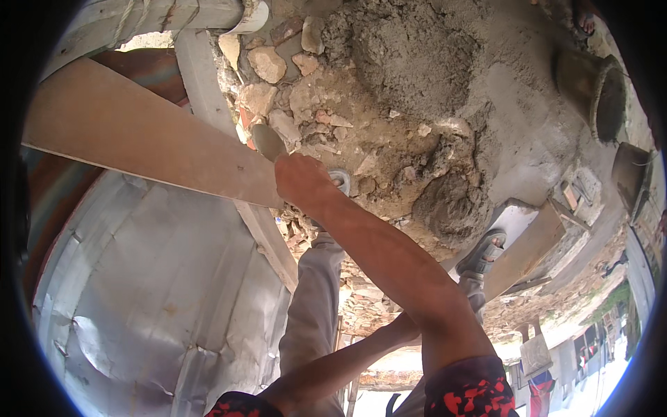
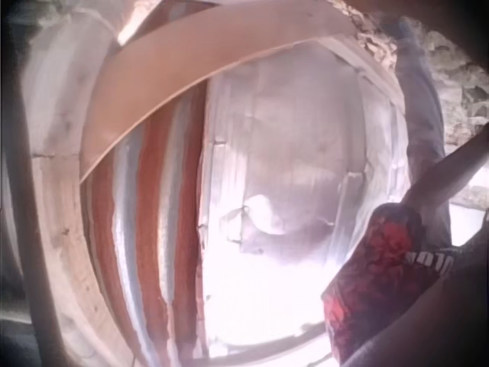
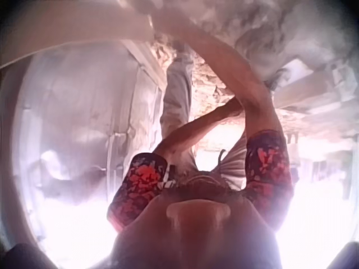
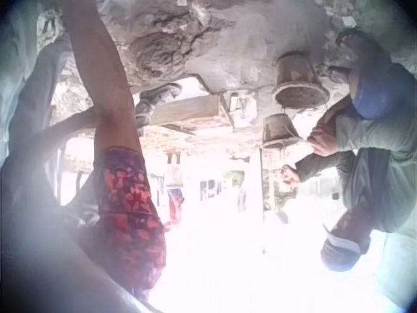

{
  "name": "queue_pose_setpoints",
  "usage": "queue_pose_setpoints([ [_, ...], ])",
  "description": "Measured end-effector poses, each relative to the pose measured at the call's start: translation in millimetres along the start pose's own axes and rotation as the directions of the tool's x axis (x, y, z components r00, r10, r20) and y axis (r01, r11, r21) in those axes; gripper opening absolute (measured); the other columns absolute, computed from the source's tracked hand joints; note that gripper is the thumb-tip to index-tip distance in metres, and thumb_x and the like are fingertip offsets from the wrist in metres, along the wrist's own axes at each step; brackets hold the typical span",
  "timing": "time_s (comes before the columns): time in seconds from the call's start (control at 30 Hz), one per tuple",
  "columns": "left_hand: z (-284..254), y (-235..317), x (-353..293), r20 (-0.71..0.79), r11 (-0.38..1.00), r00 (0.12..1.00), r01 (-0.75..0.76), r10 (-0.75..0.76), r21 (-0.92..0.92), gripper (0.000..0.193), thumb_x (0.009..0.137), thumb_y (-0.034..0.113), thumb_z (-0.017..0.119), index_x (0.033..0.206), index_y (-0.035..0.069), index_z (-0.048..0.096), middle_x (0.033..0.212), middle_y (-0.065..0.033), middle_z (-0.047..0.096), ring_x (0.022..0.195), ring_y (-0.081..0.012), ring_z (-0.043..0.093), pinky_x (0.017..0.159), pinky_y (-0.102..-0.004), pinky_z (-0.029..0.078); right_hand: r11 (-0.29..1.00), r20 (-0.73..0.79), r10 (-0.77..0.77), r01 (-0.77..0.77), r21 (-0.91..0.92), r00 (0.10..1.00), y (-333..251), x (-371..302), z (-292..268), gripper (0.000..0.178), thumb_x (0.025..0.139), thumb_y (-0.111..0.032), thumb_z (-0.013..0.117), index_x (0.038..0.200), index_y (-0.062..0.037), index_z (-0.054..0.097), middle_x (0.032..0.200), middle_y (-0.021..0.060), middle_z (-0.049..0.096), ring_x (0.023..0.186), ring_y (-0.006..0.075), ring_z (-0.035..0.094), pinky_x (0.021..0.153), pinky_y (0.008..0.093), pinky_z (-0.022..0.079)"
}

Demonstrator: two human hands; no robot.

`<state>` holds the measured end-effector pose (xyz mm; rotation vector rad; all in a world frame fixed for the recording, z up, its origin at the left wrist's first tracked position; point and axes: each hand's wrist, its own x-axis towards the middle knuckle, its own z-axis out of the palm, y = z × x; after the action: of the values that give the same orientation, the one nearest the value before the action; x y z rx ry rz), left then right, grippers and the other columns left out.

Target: The person applies wet cement to a surface using a trowel and a bucket, smoothing and spreading the mixture across the work area.

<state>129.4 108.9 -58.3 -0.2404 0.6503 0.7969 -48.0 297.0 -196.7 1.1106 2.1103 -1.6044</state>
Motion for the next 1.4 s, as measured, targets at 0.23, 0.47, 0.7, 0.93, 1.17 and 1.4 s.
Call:
queue_pose_setpoints([
  [0.23,-17,-53,7,0.088,0.848,0.993,0.118,-0.084,-0.516,0.018,0.092,0.013,0.061,0.106,0.002,0.055,0.1,-0.0029,0.057,0.089,-0.0159,0.054,0.079,-0.0323,0.047,0.998,-0.072,0.065,-0.066,-0.014,0.995,-9,21,1,0.027,0.09,-0.016,0.049,0.105,0.0065,0.054,0.091,0.0288,0.063,0.084,0.0409,0.065,0.07,0.0479,0.054],
  [0.47,-22,-39,3,-0.044,0.877,0.999,0.047,-0.03,0.478,0.027,0.088,0.025,0.063,0.101,0.002,0.06,0.098,-0.0139,0.063,0.088,-0.0241,0.059,0.079,-0.0387,0.049,0.733,-0.295,0.504,-0.221,0.643,0.812,63,-94,-63,0.033,0.099,-0.031,0.043,0.113,-0.0009,0.047,0.072,0.0029,0.051,0.052,0.0135,0.046,0.042,0.0315,0.042],
  [0.7,-14,-8,2,0.047,0.068,0.969,-0.031,-0.242,0.997,0.025,0.088,0.021,0.058,0.105,0.004,0.063,0.1,-0.0191,0.066,0.094,-0.0339,0.062,0.083,-0.0408,0.05,0.156,-0.256,0.705,0.207,0.966,0.661,107,-45,-37,0.033,0.1,-0.045,0.038,0.1,-0.0122,0.041,0.067,0.0042,0.052,0.048,0.016,0.05,0.041,0.0303,0.043],
  [0.93,-3,-12,-13,-0.067,0.966,0.99,0.103,-0.122,-0.236,0.043,0.089,0.03,0.062,0.118,0.0,0.053,0.108,-0.0231,0.057,0.098,-0.0347,0.06,0.079,-0.0401,0.05,0.322,-0.385,0.673,0.219,0.921,0.631,58,65,-84,0.041,0.1,-0.045,0.034,0.104,-0.0056,0.042,0.066,0.0076,0.052,0.049,0.0175,0.052,0.041,0.0317,0.044],
  [1.17,28,38,-7,0.13,0.088,0.985,-0.12,-0.115,0.989,0.051,0.093,0.038,0.055,0.129,0.003,0.045,0.115,-0.0212,0.053,0.092,-0.0361,0.06,0.08,-0.0438,0.051,0.864,-0.263,0.379,-0.237,0.445,0.887,84,39,-195,0.048,0.101,-0.046,0.03,0.091,-0.0026,0.047,0.065,0.005,0.053,0.046,0.0165,0.05,0.038,0.0339,0.042],
  [1.4,18,39,2,0.078,0.195,0.995,-0.063,-0.068,0.979,0.054,0.095,0.042,0.05,0.134,0.005,0.042,0.122,-0.0223,0.052,0.101,-0.0394,0.058,0.086,-0.0458,0.05,0.837,-0.281,-0.143,-0.036,-0.546,0.949,146,-54,-168,0.03,0.099,-0.039,0.044,0.098,-0.0083,0.046,0.075,0.0155,0.057,0.052,0.0298,0.058,0.043,0.0427,0.045],
])
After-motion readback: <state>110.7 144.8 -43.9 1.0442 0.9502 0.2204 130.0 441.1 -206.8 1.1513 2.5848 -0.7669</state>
